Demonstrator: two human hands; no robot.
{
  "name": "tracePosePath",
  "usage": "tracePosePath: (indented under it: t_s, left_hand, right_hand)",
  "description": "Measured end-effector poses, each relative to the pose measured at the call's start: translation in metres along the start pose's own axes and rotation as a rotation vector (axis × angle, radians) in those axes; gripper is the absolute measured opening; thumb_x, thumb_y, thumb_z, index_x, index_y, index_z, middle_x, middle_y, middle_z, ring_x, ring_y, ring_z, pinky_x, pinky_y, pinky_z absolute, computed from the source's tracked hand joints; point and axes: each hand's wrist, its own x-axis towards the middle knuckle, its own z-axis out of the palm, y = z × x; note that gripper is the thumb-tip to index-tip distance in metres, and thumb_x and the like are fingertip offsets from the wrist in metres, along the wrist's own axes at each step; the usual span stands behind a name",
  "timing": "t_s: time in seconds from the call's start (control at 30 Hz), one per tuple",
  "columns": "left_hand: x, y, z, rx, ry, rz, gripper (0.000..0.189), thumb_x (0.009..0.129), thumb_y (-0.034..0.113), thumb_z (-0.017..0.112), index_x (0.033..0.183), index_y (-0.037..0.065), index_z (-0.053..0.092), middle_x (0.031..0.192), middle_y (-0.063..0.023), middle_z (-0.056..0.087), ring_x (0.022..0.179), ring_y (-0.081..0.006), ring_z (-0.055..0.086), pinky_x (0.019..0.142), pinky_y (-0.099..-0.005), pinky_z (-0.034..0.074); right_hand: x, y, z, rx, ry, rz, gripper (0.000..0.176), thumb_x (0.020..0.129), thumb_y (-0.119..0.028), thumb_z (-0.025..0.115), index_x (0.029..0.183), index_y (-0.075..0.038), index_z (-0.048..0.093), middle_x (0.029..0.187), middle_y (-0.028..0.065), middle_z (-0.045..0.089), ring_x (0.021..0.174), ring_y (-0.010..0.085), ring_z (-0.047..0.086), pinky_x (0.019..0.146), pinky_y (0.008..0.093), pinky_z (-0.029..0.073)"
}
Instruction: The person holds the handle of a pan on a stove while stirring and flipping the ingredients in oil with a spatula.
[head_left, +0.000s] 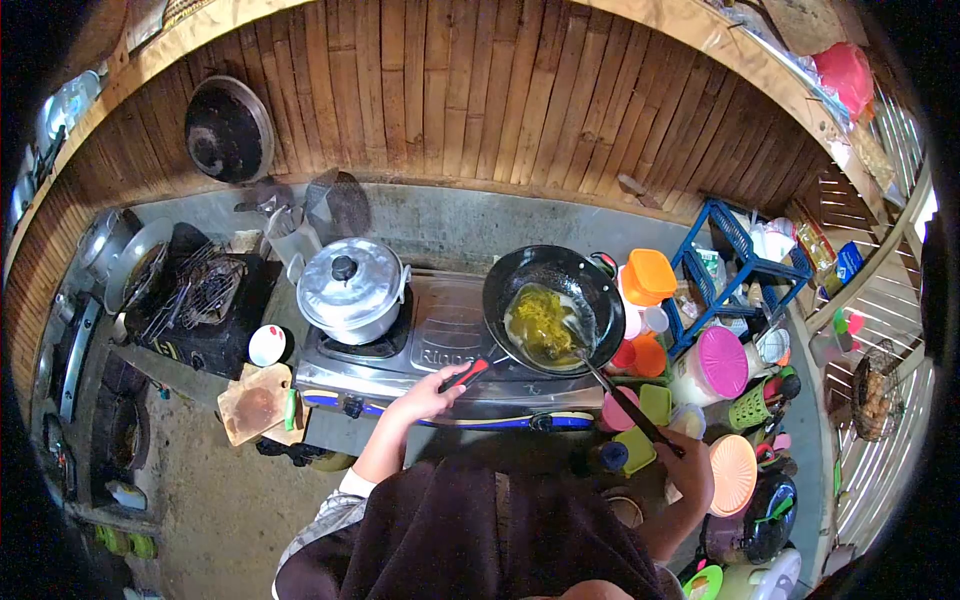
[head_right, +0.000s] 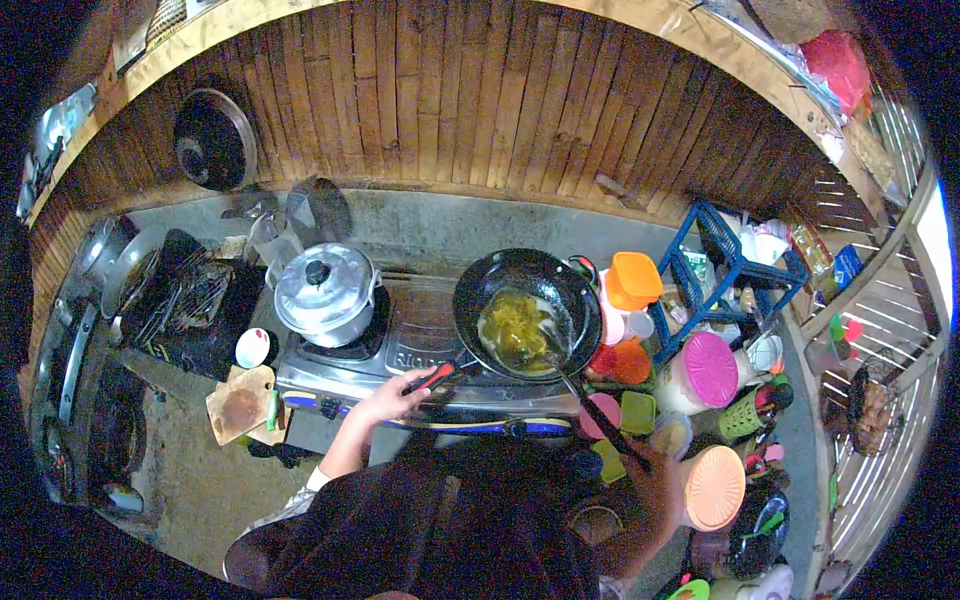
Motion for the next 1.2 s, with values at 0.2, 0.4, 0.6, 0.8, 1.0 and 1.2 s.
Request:
tracePosePath:
  t_s: [0.2,0.4,0.6,0.8,1.0,1.2]
  left_hand:
    - [-0.003,0.007,-0.002,0.003,-0.008,-0.035,0.045,0.087,0.015,0.053,0.129,0.024,0.039,0.068,0.0014,0.053,0.051,-0.0048,0.044,0.044,-0.0222,0.037]
    - [-0.004,0.008,0.0,0.0,0.002,-0.026,0.045,0.087,0.016,0.053,0.129,0.025,0.04,0.06,0.0034,0.047,0.048,-0.0049,0.041,0.043,-0.0209,0.035]
    - [-0.007,0.013,0.0,-0.032,-0.008,-0.04,0.044,0.087,0.017,0.053,0.129,0.026,0.04,0.058,0.0043,0.043,0.047,-0.0051,0.038,0.043,-0.0214,0.035]
    - [-0.005,0.01,0.0,-0.001,0.003,-0.03,0.043,0.087,0.018,0.053,0.128,0.025,0.04,0.058,0.0045,0.043,0.047,-0.0051,0.038,0.043,-0.022,0.034]
    - [-0.007,0.015,0.0,-0.008,-0.004,-0.031,0.045,0.087,0.019,0.053,0.129,0.026,0.04,0.058,0.0048,0.043,0.047,-0.0051,0.038,0.042,-0.0221,0.033]
    - [-0.003,0.001,0.001,0.053,0.03,0.054,0.045,0.087,0.016,0.054,0.129,0.025,0.04,0.064,0.0035,0.046,0.051,-0.0051,0.04,0.045,-0.0224,0.037]
  right_hand:
    - [0.023,0.035,0.032,0.003,0.039,-0.174,0.034,0.074,-0.009,0.063,0.107,-0.001,0.059,0.074,0.0094,0.062,0.06,0.0126,0.054,0.058,0.0273,0.044]
    - [0.052,0.019,0.063,0.142,-0.08,-0.032,0.037,0.076,-0.009,0.062,0.111,-0.001,0.055,0.068,0.0047,0.058,0.058,0.01,0.051,0.055,0.0248,0.043]
    - [0.098,0.071,0.121,0.109,0.07,-0.474,0.035,0.076,-0.005,0.06,0.11,0.001,0.053,0.082,0.0068,0.06,0.065,0.0091,0.055,0.054,0.024,0.044]
    - [0.094,0.027,0.149,0.572,-0.073,-0.244,0.035,0.079,-0.005,0.057,0.113,-0.001,0.049,0.095,0.0076,0.057,0.082,0.0139,0.055,0.073,0.0276,0.046]
    - [0.087,0.025,0.147,0.678,0.078,-0.26,0.039,0.079,-0.002,0.055,0.116,0.002,0.046,0.091,0.0085,0.057,0.071,0.0107,0.055,0.06,0.0237,0.047]
    - [0.09,0.072,0.136,0.265,0.287,-0.453,0.027,0.079,-0.007,0.057,0.105,-0.001,0.053,0.084,0.0039,0.056,0.063,0.0084,0.052,0.057,0.0206,0.043]
